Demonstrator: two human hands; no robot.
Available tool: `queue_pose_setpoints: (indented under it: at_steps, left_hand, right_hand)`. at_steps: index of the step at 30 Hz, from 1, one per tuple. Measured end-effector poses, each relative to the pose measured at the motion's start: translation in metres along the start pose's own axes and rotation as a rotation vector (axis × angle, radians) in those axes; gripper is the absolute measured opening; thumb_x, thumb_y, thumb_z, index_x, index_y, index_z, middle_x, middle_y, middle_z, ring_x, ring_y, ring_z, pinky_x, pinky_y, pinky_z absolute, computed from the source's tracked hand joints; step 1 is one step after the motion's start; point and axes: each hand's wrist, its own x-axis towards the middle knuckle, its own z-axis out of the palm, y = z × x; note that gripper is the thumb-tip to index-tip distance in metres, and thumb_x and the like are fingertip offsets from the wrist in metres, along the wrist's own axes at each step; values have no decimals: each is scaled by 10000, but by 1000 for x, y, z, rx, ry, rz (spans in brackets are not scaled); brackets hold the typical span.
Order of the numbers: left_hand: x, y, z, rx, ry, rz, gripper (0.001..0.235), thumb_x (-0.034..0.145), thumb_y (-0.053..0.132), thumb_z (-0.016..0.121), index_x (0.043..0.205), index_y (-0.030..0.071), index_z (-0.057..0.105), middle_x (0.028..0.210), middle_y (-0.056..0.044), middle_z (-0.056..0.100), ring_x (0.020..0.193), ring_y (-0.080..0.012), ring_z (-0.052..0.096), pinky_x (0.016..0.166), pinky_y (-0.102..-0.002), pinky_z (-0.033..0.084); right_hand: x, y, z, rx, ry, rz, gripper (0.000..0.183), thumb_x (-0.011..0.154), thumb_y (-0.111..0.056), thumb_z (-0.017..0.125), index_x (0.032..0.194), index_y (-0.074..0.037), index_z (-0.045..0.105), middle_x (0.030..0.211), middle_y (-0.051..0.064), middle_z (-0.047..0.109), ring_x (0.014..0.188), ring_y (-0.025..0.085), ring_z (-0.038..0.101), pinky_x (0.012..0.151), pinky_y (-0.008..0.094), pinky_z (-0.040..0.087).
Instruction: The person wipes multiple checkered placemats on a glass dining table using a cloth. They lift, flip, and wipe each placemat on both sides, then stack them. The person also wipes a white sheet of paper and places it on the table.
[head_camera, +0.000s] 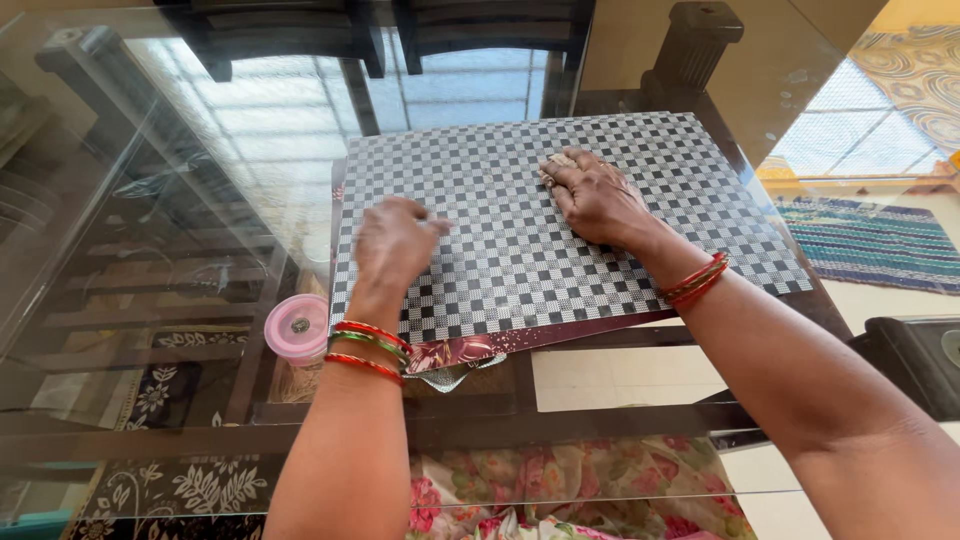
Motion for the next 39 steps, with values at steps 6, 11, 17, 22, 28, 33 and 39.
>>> queue_pose_setpoints:
  at_steps: [6, 11, 17, 22, 28, 33, 39]
  left_hand:
    - [16, -32, -23, -186, 328, -96, 598, 819, 383, 847, 1255, 15, 667, 1218, -222, 673, 1097, -332, 679, 956, -413, 545]
    - [17, -40, -28, -378, 263, -181, 614, 819, 354, 831, 1288, -1, 654, 1209, -201, 711, 1087, -287, 727, 971, -385, 568]
    - [25, -36, -18, -375, 283, 44, 532, 799, 224, 820, 1291, 94, 666, 1172, -134, 748, 1029, -227, 727, 948, -363, 543]
    - [26, -39, -13, -494, 174, 55, 402, 742, 35, 729, 1143, 39, 750, 1090, -118, 801, 978, -213, 770, 923, -349, 586]
    - [30, -29, 5, -469, 350, 62, 266, 886, 155, 760, 1138, 72, 745, 1072, -117, 770, 974, -237, 711, 888, -374, 530]
    - [34, -35, 10, -848, 285, 152, 233, 874, 40, 733, 1106, 40, 744, 1025, -55, 773, 878, -140, 695, 802, -308, 549]
    - [31, -40, 5, -1021, 155, 154, 142, 904, 25, 716, 1039, 47, 754, 970, -31, 776, 816, -88, 663, 792, -237, 525]
  right_hand:
    - [6, 14, 13, -26, 44, -38, 535, 965, -285, 460, 1485, -167, 503, 1623, 187, 295, 1504, 346, 272, 1220, 541, 198]
    - [6, 17, 14, -6, 59, -51, 549, 945, -247, 469, 1484, -151, 513, 1631, 207, 292, 1510, 370, 278, 1219, 566, 199]
    - [2, 11, 12, -2, 51, -12, 534, 958, -273, 474, 1479, -162, 511, 1623, 196, 299, 1490, 367, 308, 1222, 562, 219]
    - [-1, 12, 10, 20, 75, -75, 521, 973, -243, 470, 1484, -148, 513, 1611, 215, 320, 1465, 383, 349, 1205, 545, 273]
    - [-12, -19, 13, 62, 27, -216, 552, 1004, -320, 459, 1523, -133, 455, 1581, 175, 402, 1464, 313, 387, 1240, 472, 301]
    - [-19, -50, 18, -49, -41, -469, 533, 1053, -411, 445, 1532, -178, 460, 1594, 208, 312, 1462, 355, 266, 1163, 510, 235]
    - [-10, 9, -22, -28, 6, -14, 415, 1103, -310, 344, 1439, -164, 541, 1524, 71, 548, 1428, 216, 525, 1262, 387, 376]
